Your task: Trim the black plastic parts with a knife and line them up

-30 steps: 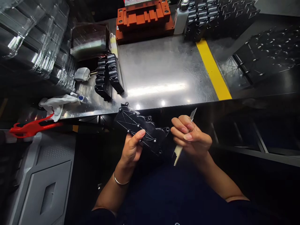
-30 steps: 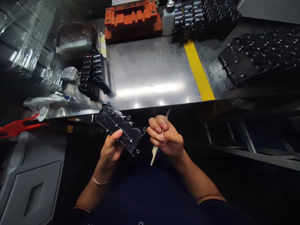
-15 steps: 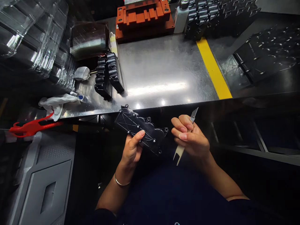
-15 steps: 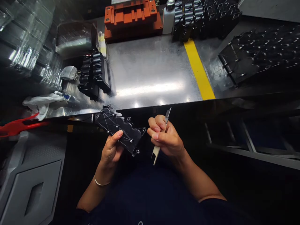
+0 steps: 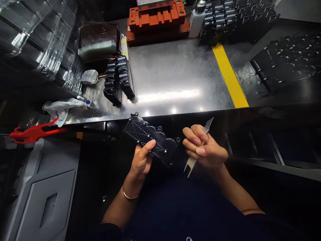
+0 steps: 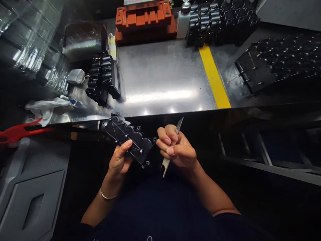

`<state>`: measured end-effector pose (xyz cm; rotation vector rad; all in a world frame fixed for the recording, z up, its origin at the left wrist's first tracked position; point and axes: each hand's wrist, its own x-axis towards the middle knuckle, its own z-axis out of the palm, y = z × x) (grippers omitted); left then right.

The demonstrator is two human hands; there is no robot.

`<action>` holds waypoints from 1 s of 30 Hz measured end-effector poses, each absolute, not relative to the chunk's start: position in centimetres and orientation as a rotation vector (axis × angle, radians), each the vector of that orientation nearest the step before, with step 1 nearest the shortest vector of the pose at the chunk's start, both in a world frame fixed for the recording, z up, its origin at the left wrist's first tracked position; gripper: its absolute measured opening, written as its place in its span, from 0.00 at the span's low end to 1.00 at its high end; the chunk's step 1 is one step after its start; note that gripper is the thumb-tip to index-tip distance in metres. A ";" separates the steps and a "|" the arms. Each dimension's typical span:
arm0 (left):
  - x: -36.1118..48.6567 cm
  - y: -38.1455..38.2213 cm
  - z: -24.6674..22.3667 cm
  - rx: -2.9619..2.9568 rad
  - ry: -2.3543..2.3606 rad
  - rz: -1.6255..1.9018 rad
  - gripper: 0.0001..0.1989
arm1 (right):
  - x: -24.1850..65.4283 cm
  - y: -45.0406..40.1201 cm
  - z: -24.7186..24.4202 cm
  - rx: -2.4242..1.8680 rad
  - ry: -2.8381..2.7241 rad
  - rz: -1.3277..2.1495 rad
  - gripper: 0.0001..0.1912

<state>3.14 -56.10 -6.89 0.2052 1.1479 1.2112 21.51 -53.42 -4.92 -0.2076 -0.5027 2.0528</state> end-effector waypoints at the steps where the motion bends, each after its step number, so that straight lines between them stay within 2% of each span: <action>1: 3.1 -56.1 -6.9 0.204 1.151 1.210 0.19 | 21.5 -53.4 -5.0 -0.203 -0.498 2.054 0.21; 20: 3.1 -56.2 -7.0 0.183 1.135 1.210 0.17 | 21.2 -53.5 -5.0 -0.300 -0.407 2.037 0.22; 23: 3.1 -56.1 -7.0 0.158 1.125 1.215 0.17 | 21.3 -53.0 -5.0 -0.526 -0.432 1.982 0.21; 27: 3.0 -56.0 -6.9 0.006 1.085 1.262 0.15 | 22.0 -51.8 -5.8 -1.017 -0.554 1.792 0.12; 30: 2.8 -55.8 -6.8 -0.163 1.052 1.275 0.11 | 22.3 -51.7 -7.2 -1.196 -0.695 1.665 0.16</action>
